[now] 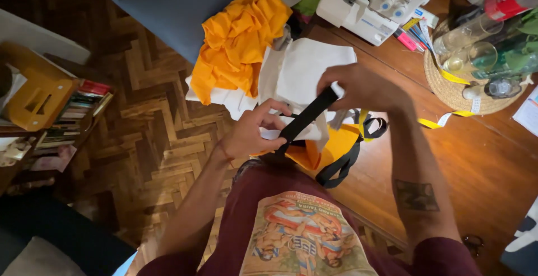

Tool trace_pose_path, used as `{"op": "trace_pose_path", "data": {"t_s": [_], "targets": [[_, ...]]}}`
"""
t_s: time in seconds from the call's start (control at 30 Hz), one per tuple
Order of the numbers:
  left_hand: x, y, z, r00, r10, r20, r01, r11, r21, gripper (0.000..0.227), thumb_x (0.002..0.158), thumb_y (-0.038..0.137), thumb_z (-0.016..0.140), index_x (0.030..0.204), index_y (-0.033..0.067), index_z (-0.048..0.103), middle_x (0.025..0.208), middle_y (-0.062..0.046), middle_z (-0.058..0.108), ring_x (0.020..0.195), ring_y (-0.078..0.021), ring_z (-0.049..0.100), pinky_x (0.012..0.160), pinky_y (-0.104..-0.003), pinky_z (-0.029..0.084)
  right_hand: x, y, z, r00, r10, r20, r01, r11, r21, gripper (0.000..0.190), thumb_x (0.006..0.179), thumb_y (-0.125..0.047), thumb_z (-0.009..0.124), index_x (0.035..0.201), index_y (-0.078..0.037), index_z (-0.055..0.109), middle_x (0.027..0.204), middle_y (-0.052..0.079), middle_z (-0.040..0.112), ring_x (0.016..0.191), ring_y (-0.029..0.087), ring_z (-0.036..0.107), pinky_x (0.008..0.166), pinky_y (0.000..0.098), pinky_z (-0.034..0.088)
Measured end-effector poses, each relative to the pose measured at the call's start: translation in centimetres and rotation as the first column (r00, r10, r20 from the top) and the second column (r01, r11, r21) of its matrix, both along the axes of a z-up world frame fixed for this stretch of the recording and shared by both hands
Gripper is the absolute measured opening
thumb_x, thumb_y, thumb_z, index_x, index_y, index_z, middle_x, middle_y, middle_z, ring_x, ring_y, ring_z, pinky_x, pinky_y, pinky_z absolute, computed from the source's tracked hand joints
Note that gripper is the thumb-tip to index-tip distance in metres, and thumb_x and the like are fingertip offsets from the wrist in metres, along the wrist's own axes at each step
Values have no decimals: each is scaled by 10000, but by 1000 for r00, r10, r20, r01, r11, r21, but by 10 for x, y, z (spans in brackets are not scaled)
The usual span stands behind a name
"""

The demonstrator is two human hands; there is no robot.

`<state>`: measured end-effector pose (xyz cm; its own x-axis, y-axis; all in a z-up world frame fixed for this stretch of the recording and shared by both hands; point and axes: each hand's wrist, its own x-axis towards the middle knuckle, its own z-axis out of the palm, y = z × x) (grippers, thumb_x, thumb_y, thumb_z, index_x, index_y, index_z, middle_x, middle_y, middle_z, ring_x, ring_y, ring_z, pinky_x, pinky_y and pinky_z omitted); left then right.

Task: Assembling a fabric tote bag by positioning straps and a pocket on the main body using a measuring tape for alignment.

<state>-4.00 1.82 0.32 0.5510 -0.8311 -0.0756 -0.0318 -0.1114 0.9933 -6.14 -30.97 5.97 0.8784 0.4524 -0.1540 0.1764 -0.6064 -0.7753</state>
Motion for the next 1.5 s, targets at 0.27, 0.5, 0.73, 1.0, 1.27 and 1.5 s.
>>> {"op": "trace_pose_path", "data": {"t_s": [0.27, 0.5, 0.73, 1.0, 1.27, 1.5], "targets": [[10, 6, 23, 999, -40, 1, 40, 999, 19, 498, 888, 0, 819, 1346, 146, 694, 886, 51, 726, 878, -65, 697, 918, -266, 566, -48, -74, 67, 921, -379, 89, 375, 802, -465, 238, 813, -203, 878, 1032, -191, 785, 904, -11, 778, 773, 169, 666, 710, 349, 467], [19, 4, 8, 990, -139, 27, 137, 988, 73, 542, 870, 27, 820, 1386, 183, 757, 1006, 21, 770, 951, -68, 670, 945, -250, 563, -116, -121, 70, 849, -524, 71, 528, 835, -155, 348, 737, -289, 916, 910, -27, 767, 638, 22, 638, 533, 74, 432, 455, 252, 284], [28, -20, 29, 949, -311, -43, 314, 945, 94, 511, 847, 203, 902, 1321, 97, 744, 1104, -6, 828, 968, -116, 764, 928, -293, 628, -107, -67, 35, 846, -494, -201, 533, 766, 359, 326, 777, -227, 908, 873, -111, 619, 656, -43, 627, 575, 13, 552, 477, 170, 391], [32, -27, 54, 973, -209, -98, 184, 959, -215, 211, 896, 88, 902, 1060, 63, 772, 895, -39, 810, 830, -99, 757, 789, -262, 635, -94, -32, -10, 890, -383, -248, 454, 688, 566, 187, 877, -77, 843, 1011, 27, 766, 687, 13, 664, 542, 29, 614, 467, 153, 496], [36, -43, 88, 981, -112, -156, 99, 991, -86, 274, 888, 146, 913, 1076, 66, 732, 849, 6, 743, 777, -65, 681, 759, -228, 602, -80, -28, -5, 871, -477, -118, 485, 794, 367, 414, 926, -99, 841, 1264, 14, 629, 993, 126, 649, 617, 140, 590, 581, 265, 510], [44, -56, 80, 952, -22, 306, -22, 990, 140, 217, 1025, 413, 763, 945, 212, 739, 611, 47, 699, 580, -119, 691, 650, -244, 547, -91, -8, 59, 894, -447, 1, 446, 891, 83, 539, 955, 16, 732, 1461, -21, 550, 1285, 206, 467, 741, 315, 662, 779, 460, 568]]}}
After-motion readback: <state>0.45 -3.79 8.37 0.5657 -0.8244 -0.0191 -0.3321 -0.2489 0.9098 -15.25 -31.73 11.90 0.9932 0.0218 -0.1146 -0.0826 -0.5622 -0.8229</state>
